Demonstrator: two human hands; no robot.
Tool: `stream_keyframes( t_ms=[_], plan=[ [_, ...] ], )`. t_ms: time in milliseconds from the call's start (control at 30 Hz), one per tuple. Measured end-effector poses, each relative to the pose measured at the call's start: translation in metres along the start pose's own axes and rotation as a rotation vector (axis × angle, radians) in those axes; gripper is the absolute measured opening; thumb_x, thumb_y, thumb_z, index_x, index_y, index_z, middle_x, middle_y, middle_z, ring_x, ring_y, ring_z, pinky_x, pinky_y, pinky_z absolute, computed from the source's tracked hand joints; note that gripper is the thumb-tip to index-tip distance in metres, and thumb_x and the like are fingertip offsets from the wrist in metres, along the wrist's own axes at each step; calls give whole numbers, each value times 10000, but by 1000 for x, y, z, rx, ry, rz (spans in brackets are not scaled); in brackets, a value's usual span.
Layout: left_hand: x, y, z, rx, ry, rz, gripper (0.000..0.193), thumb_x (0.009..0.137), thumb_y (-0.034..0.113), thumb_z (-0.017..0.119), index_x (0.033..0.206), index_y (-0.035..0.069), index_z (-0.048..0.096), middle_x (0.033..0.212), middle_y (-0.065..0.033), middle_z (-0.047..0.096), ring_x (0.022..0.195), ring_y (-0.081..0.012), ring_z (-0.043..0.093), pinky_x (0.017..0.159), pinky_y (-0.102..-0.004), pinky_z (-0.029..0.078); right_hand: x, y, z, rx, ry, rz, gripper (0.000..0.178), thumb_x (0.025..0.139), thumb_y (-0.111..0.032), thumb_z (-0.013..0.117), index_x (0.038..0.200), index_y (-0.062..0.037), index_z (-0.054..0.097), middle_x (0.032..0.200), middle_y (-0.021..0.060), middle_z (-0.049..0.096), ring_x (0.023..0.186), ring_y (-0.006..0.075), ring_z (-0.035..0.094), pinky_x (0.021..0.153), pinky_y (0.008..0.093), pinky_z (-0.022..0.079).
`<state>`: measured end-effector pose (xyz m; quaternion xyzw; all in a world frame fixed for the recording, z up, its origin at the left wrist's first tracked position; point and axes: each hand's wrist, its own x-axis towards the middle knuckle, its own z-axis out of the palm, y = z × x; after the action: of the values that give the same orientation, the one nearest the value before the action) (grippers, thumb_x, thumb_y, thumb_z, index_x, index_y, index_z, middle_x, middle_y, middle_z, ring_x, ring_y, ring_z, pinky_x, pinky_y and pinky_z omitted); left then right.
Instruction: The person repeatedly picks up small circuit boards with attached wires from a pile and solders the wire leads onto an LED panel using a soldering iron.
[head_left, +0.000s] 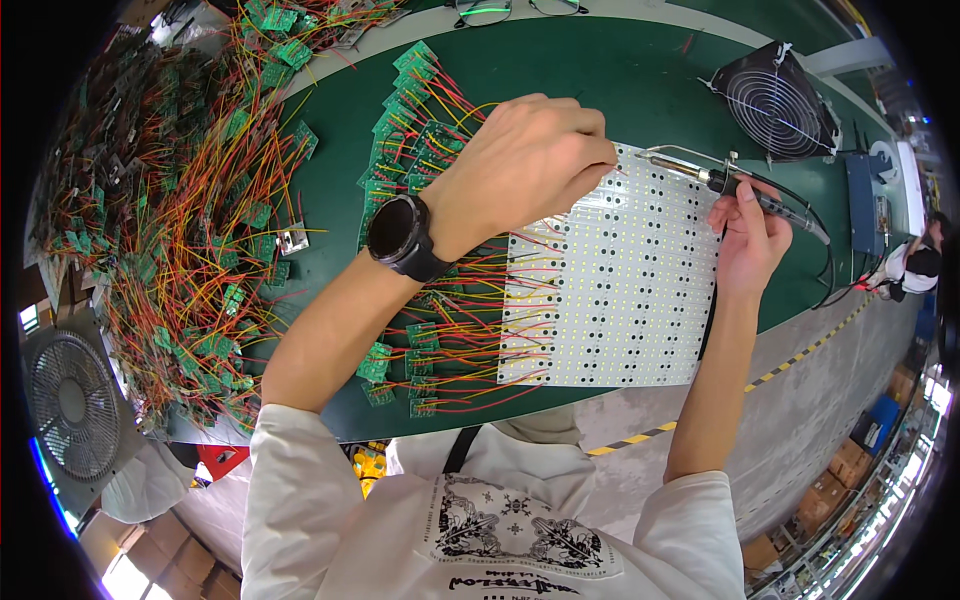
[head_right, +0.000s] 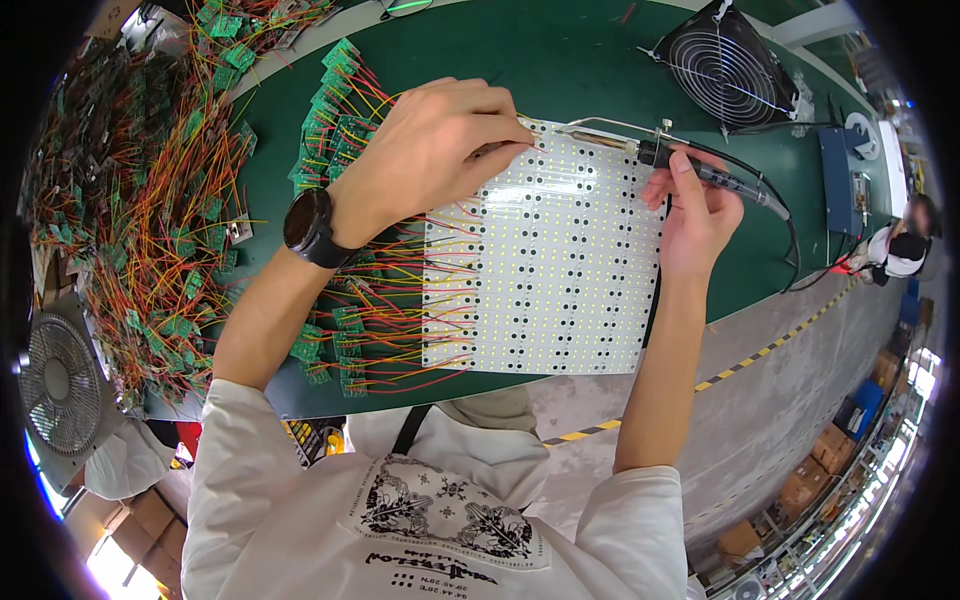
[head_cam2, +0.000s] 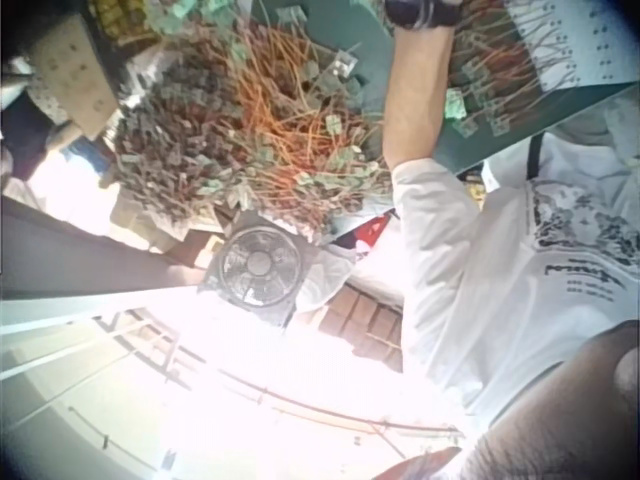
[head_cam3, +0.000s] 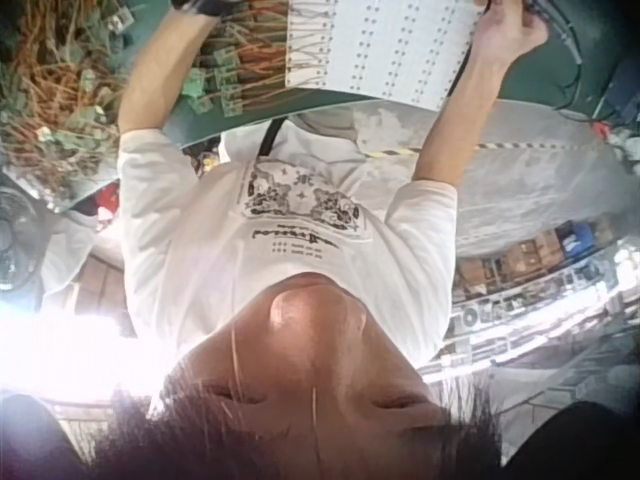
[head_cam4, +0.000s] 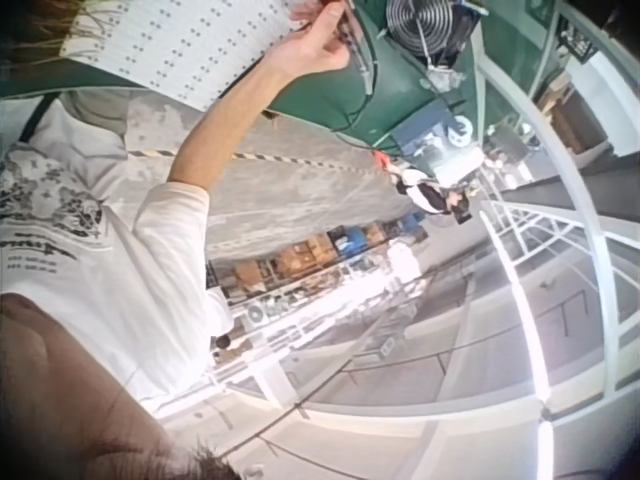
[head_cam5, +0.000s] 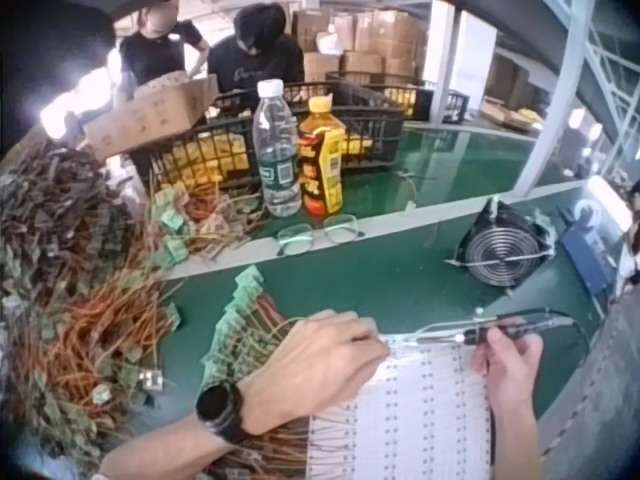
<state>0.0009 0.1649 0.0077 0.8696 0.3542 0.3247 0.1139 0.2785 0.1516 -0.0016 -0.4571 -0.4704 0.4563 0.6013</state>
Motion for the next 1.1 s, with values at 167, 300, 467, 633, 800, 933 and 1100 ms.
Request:
stream_keyframes(
  t_ms=[167, 300, 467, 633, 800, 933, 1100],
  plan=[
    [-1, -2, 0, 18, 38, -20, 111, 778, 158, 707, 787, 48, 698, 764, -51, 607, 735, -259, 606, 650, -384, 493, -1, 1, 0, -44, -83, -25, 219, 891, -71, 649, 1050, 78, 631, 690, 130, 647, 542, 173, 586, 511, 270, 434],
    [-1, -1, 0, 19, 25, -47, 109, 777, 155, 705, 788, 46, 696, 762, -48, 605, 737, -257, 606, 658, -385, 494, -2, 3, 0, -63, -95, -17, 214, 891, -67, 649, 1047, 78, 634, 684, 130, 645, 541, 172, 585, 512, 270, 435],
    [-1, -1, 0, 35, 12, -37, 105, 778, 150, 700, 786, 46, 692, 768, -48, 605, 752, -259, 606, 676, -387, 494, -1, 2, 0, -62, -131, -29, 213, 890, -65, 650, 1045, 80, 636, 693, 135, 651, 548, 174, 594, 517, 268, 444],
    [-2, -1, 0, 34, 11, -44, 98, 778, 141, 694, 791, 45, 691, 772, -48, 606, 762, -261, 606, 683, -386, 496, -1, 2, 0, -78, -135, -19, 212, 891, -63, 651, 1049, 77, 635, 697, 133, 656, 554, 174, 604, 524, 268, 457],
    [-2, -3, 2, 22, 24, -45, 95, 777, 137, 693, 791, 43, 687, 775, -50, 606, 763, -264, 605, 688, -387, 496, -1, 2, 0, -83, -142, -14, 210, 892, -61, 651, 1053, 73, 636, 703, 132, 660, 559, 175, 612, 528, 268, 465],
    [-2, -3, 1, 25, 23, -35, 98, 776, 135, 695, 787, 38, 684, 779, -51, 607, 762, -264, 604, 688, -387, 497, -1, 2, 1, -89, -149, -9, 209, 893, -60, 651, 1052, 75, 635, 706, 136, 662, 560, 177, 614, 529, 269, 467],
    [-2, -3, 2, 21, 23, -36, 103, 775, 137, 697, 783, 36, 684, 782, -50, 609, 759, -264, 604, 691, -387, 499, -1, 2, 0, -98, -143, -10, 209, 891, -57, 652, 1050, 77, 633, 706, 140, 663, 556, 179, 613, 526, 270, 467]
  ],
)
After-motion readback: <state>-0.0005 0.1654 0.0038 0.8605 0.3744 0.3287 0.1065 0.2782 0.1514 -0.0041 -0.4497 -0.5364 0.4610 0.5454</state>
